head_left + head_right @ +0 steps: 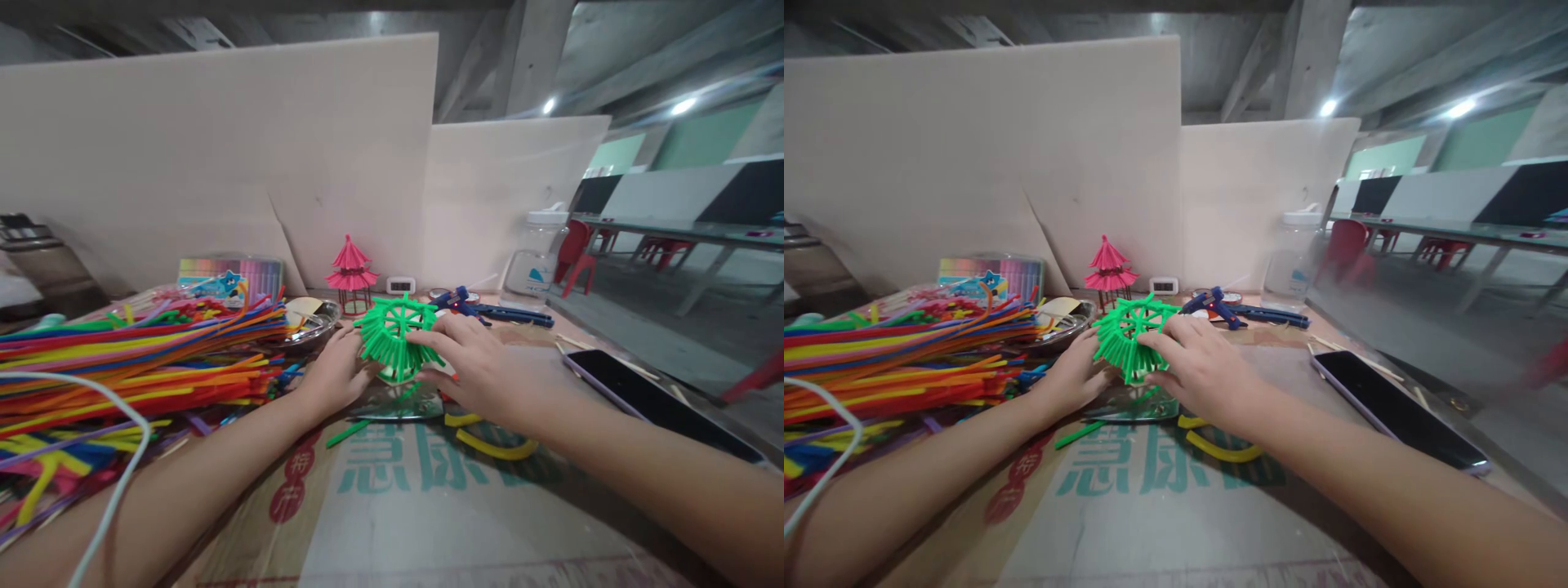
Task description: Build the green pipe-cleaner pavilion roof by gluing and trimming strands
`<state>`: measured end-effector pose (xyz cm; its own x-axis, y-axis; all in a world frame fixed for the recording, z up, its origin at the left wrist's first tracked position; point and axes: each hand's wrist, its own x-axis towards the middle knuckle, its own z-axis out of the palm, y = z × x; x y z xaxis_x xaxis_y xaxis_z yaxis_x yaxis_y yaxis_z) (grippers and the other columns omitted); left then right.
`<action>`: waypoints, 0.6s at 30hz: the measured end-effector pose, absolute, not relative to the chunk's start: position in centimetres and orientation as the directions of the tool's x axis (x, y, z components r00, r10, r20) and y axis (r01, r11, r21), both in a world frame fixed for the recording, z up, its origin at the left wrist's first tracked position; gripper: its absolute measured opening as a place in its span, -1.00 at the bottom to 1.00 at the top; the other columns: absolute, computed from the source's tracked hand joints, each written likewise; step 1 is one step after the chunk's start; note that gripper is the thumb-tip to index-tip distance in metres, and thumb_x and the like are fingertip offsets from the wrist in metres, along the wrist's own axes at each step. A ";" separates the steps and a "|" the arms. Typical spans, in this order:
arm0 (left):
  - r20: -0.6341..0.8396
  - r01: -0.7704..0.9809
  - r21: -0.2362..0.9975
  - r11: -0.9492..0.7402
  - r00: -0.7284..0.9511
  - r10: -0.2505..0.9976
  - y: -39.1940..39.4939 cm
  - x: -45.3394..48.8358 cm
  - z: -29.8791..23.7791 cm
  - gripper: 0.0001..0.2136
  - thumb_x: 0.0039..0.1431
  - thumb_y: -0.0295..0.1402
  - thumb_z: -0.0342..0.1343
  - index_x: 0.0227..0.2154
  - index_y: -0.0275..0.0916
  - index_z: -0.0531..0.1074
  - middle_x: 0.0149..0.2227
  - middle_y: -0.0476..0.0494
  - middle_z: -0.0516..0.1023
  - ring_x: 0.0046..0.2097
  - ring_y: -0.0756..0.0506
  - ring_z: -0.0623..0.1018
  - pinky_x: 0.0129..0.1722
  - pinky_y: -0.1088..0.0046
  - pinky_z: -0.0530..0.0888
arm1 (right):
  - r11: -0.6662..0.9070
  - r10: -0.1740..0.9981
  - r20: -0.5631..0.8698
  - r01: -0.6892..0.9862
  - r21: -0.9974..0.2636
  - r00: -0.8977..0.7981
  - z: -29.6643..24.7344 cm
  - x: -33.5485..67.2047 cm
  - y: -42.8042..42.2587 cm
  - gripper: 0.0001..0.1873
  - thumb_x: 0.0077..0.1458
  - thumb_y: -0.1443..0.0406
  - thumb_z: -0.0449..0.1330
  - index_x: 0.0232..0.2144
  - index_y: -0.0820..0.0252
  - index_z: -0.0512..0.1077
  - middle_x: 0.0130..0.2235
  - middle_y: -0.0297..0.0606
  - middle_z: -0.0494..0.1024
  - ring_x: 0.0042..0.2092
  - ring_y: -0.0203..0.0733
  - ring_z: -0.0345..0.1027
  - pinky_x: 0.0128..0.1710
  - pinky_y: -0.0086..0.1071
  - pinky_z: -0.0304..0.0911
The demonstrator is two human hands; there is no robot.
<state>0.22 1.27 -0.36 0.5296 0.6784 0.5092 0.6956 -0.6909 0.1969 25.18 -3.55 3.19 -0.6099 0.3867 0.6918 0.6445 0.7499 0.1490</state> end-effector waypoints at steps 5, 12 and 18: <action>0.506 0.701 0.187 -0.688 0.532 0.679 1.2 0.3 -0.3 -0.73 0.21 -0.26 0.04 -0.09 -0.26 0.44 -0.02 -0.30 0.52 0.17 -0.30 0.37 0.23 -0.02 0.28 | 0.769 0.401 0.698 0.632 0.095 -0.593 3.1 25.0 -3.5 -0.68 0.19 0.26 0.23 -0.02 0.25 0.41 -0.15 -0.06 0.48 -0.07 0.03 0.33 -0.07 -0.09 0.33; 0.502 0.710 0.206 -0.673 0.513 0.696 1.1 0.3 -0.2 -0.77 0.19 -0.26 0.05 -0.17 -0.25 0.47 -0.06 -0.30 0.52 0.15 -0.32 0.38 0.18 -0.04 0.34 | 0.763 0.388 0.717 0.638 0.102 -0.579 2.8 25.0 -3.4 -0.73 0.22 0.29 0.19 -0.04 0.25 0.42 -0.15 -0.07 0.49 -0.08 0.01 0.34 -0.08 -0.10 0.31; 0.512 0.703 0.200 -0.683 0.519 0.684 0.9 0.5 -0.1 -0.77 0.20 -0.25 0.04 -0.19 -0.26 0.46 -0.10 -0.30 0.53 0.12 -0.32 0.40 0.17 -0.01 0.35 | 0.741 0.410 0.720 0.664 0.095 -0.560 2.8 24.8 -3.3 -0.77 0.19 0.27 0.23 -0.10 0.20 0.41 -0.17 -0.09 0.50 -0.09 0.02 0.35 -0.09 -0.10 0.30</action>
